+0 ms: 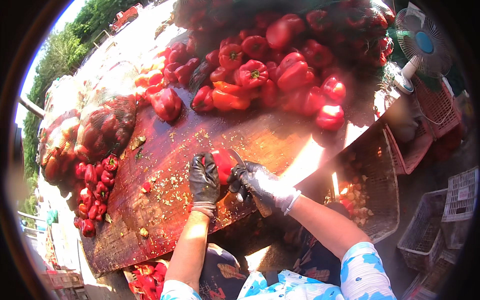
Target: The person cuts red bell peppers on a wooden table using a knife. They remove the stems and slice the peppers into pieces, placing the cut pieces into a white tray. The person wears gloves and a blue floral shirt.
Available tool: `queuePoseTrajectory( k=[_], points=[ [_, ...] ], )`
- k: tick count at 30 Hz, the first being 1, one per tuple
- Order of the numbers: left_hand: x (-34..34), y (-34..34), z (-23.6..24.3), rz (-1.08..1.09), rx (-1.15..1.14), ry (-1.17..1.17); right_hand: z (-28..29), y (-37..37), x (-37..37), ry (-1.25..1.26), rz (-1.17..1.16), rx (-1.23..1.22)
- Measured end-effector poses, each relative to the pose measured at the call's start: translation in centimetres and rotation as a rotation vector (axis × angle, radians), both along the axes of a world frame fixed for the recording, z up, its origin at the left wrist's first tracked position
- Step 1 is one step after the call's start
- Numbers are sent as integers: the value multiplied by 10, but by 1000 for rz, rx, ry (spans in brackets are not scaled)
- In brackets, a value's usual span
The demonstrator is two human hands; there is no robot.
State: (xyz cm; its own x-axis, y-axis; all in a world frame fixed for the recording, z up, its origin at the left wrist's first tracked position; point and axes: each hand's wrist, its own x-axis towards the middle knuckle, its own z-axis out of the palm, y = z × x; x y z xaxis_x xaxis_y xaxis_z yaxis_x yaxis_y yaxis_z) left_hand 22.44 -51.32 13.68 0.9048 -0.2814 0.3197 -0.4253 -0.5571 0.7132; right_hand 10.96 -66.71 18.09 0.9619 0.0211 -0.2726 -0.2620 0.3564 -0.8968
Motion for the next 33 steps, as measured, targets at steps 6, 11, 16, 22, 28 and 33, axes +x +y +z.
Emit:
queuePoseTrajectory(
  k=[6,11,16,22,28,33],
  points=[
    [-18,6,-31,-3,-227,-234,11,15,11,137,112,-301],
    [-22,10,-21,-76,-186,-248,30,14,12,187,158,-356],
    [-20,11,-25,-91,-205,-319,32,18,13,235,144,-311],
    [-18,17,-31,-27,-273,-13,-53,44,-18,264,223,-710],
    [-8,24,-21,-91,-331,267,-49,16,-43,224,260,-550],
    [-4,23,-23,-71,-286,71,29,16,6,246,-45,-537]
  ],
)
